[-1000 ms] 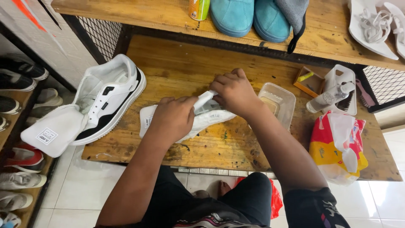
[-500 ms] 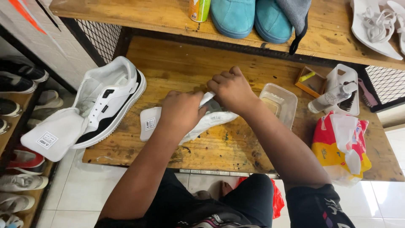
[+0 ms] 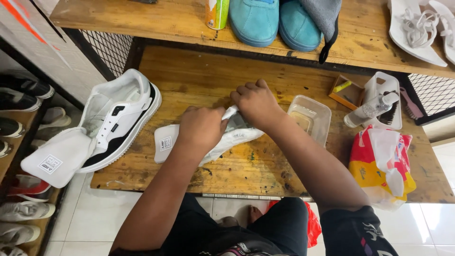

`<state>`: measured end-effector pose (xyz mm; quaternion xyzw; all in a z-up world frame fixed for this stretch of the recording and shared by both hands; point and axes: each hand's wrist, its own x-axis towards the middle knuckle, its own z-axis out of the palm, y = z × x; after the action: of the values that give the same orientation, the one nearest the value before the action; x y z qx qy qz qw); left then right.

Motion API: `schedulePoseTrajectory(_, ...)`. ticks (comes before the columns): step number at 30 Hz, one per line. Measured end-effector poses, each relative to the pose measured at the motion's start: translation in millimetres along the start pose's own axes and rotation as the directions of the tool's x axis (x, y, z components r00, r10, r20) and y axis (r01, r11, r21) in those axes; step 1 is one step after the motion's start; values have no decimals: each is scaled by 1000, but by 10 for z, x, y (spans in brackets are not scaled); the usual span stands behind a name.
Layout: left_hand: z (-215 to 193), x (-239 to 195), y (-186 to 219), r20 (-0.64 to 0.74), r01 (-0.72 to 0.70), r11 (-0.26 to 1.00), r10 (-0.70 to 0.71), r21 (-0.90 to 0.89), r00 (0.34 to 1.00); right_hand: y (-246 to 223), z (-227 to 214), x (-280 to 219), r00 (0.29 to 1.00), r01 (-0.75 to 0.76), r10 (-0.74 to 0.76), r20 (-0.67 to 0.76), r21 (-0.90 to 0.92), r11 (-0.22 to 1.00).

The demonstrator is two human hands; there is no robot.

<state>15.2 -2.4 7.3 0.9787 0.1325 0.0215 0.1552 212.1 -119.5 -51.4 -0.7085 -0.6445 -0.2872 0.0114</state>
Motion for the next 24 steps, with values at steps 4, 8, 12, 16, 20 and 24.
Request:
schedulePoseTrajectory(4, -37, -73, -17, 19, 31, 1000, -31, 7, 999, -1, -326, 55, 986, -58, 51, 158, 38, 998)
schedulePoseTrajectory(8, -307, -331, 11, -31, 2, 997, -4, -82, 1000, 26, -787, 81, 951, -129, 111, 290, 44, 991)
schedulePoseTrajectory(12, -313, -646, -167, -384, -146, 980, 82, -139, 920, 90, -1350, -43, 981, -192, 177, 85, 239, 952)
schedulePoseTrajectory(16, -52, -936, -507, -657, -237, 971, 163, -24, 736, 123, -1537, -575, 941, -190, 266, -209, 321, 928)
schedulePoseTrajectory(20, 239, -1204, -677, -844, -303, 953, 147, -20, 516, 76, -1538, -1125, 846, -319, 460, -268, 438, 841)
schedulePoseTrajectory(24, 694, -1352, -905, -939, -453, 891, 141, -17, 314, -142, -1527, -922, 926, -169, 307, -221, 483, 859)
